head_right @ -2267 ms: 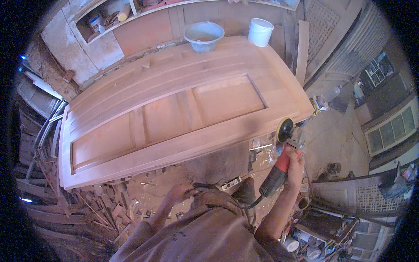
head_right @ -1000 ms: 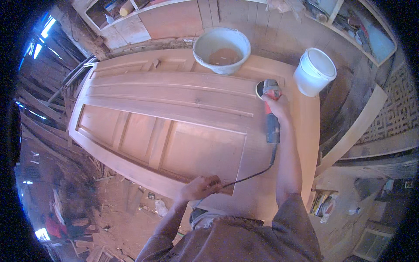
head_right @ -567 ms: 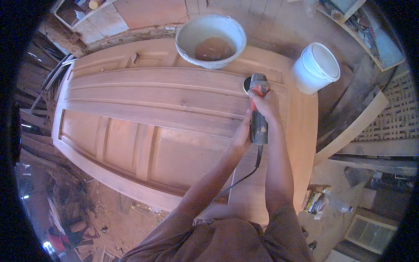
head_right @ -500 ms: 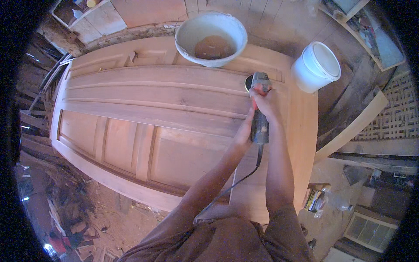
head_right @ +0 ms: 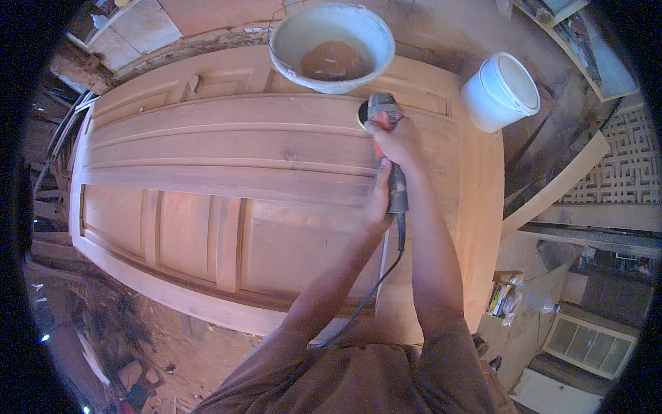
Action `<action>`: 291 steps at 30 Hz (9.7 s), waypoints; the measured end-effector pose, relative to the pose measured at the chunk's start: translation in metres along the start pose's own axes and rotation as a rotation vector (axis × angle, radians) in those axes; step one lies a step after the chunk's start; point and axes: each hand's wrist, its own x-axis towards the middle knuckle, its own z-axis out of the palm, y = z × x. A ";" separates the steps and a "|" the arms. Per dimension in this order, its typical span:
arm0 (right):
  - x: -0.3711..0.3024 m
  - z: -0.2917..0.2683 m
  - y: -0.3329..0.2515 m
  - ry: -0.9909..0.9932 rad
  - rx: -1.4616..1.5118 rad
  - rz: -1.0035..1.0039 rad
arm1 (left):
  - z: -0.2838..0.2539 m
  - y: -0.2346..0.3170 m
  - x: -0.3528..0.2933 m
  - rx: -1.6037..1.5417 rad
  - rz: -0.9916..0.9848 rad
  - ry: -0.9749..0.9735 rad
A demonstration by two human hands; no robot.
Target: The person sands the surface of a wooden door using a power sander, wipes the dust off the surface by hand, and then flips the door over.
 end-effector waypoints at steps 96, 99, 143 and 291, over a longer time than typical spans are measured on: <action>-0.009 0.068 -0.087 -0.090 -0.114 -0.066 | -0.044 0.076 -0.008 0.001 0.157 -0.006; -0.001 0.092 -0.110 -0.179 -0.155 -0.082 | -0.048 0.109 -0.012 -0.030 0.151 -0.022; -0.271 -0.186 0.156 0.311 1.451 0.103 | 0.066 -0.117 -0.167 1.061 -0.050 -0.725; -0.485 -0.221 0.178 -0.371 1.197 0.002 | 0.023 -0.218 -0.437 1.083 0.063 -0.359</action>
